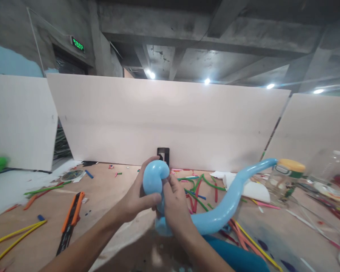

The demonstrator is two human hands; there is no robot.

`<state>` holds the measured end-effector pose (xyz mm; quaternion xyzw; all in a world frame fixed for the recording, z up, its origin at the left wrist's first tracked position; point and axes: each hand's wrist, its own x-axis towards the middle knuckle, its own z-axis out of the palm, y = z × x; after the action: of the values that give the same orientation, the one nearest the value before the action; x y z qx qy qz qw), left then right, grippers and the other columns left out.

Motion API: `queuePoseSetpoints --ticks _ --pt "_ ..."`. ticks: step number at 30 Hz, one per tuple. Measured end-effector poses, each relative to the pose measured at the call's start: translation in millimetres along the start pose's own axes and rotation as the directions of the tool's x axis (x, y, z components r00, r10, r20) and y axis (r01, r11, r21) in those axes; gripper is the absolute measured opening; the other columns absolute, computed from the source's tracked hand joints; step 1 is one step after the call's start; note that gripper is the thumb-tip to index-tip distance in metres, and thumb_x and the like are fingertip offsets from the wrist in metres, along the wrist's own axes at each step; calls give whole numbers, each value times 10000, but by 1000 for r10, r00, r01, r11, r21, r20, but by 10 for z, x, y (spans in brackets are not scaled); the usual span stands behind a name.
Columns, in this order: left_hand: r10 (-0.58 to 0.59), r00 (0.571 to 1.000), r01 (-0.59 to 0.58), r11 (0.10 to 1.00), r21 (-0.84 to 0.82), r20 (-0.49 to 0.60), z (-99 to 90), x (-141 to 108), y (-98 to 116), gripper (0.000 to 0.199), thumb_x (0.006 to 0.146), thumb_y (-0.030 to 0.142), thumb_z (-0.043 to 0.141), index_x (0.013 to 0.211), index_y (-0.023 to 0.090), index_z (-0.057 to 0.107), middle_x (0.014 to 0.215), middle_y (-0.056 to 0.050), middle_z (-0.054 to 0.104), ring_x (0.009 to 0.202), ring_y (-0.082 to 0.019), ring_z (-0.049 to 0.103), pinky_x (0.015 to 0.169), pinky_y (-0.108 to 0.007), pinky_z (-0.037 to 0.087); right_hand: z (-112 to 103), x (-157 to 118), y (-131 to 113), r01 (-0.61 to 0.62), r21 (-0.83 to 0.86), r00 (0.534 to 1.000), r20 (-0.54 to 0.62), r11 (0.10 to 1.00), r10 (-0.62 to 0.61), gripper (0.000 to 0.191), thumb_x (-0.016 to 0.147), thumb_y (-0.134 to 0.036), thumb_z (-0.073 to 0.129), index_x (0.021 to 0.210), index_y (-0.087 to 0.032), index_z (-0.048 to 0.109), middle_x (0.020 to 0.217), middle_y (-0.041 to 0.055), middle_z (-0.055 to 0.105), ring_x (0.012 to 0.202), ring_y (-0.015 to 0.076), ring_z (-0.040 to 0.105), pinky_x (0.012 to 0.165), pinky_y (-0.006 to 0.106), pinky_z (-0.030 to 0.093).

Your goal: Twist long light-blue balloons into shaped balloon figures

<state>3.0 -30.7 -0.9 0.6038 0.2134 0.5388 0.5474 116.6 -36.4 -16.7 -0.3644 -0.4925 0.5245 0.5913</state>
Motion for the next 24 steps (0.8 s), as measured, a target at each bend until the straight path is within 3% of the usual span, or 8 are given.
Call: queuePoseSetpoints --ticks 3,7,11,15,17,20,22,24 --pt "-129 968 146 987 -68 216 -102 -1 117 879 621 234 766 1359 369 307 1078 -87 590 726 -218 651 540 -283 522 27 -49 -99 -259 104 963 107 960 248 390 784 -563 503 648 -200 458 391 -62 434 304 80 371 304 179 256" --pt "-99 984 114 989 -91 151 -92 43 105 839 559 155 791 1283 297 392 1098 -98 600 882 -257 638 629 -288 532 63 -83 -179 -400 160 900 254 902 354 488 754 -652 449 579 -196 449 350 -49 409 277 74 323 299 184 215" --pt "-14 990 -6 991 -137 -140 130 102 -49 713 600 215 789 1191 251 393 972 -52 640 807 -190 639 700 -280 512 37 7 -110 -67 112 998 5 991 67 350 766 -542 549 740 -194 523 540 -34 538 427 107 461 408 219 353" --pt "44 912 -103 987 -125 -407 374 186 -189 579 690 276 736 1141 238 376 981 -43 637 930 -180 621 831 -293 470 -38 163 -2 279 -189 949 -98 941 -301 226 856 -406 483 800 -194 538 744 7 562 687 157 534 626 278 435" --pt "30 882 -97 988 -120 -471 432 249 -234 557 720 291 711 1142 242 352 1034 -56 621 958 -182 614 829 -300 472 -88 244 25 398 -434 865 -116 808 -488 229 883 -344 436 742 -190 528 764 24 518 725 172 509 661 301 424" --pt "48 851 -95 993 -63 -522 392 363 -255 544 729 305 703 1124 235 335 1065 -64 597 928 -166 613 776 -276 485 -187 343 28 488 -725 701 -7 487 -713 242 889 -238 402 681 -188 515 758 35 456 712 178 465 661 323 409" --pt "16 870 -26 1000 -13 -492 280 431 -232 547 707 304 717 1098 229 342 1008 -51 598 812 -143 619 652 -234 486 -273 372 18 521 -813 633 162 262 -757 232 877 -187 410 685 -185 540 772 50 457 732 189 462 680 343 415" --pt "-151 917 161 987 -4 -370 125 472 -194 550 673 305 730 1065 218 354 864 -17 594 607 -116 579 473 -197 420 -371 364 14 552 -833 587 355 39 -727 172 851 -157 453 748 -180 589 909 102 502 870 229 482 762 391 425"
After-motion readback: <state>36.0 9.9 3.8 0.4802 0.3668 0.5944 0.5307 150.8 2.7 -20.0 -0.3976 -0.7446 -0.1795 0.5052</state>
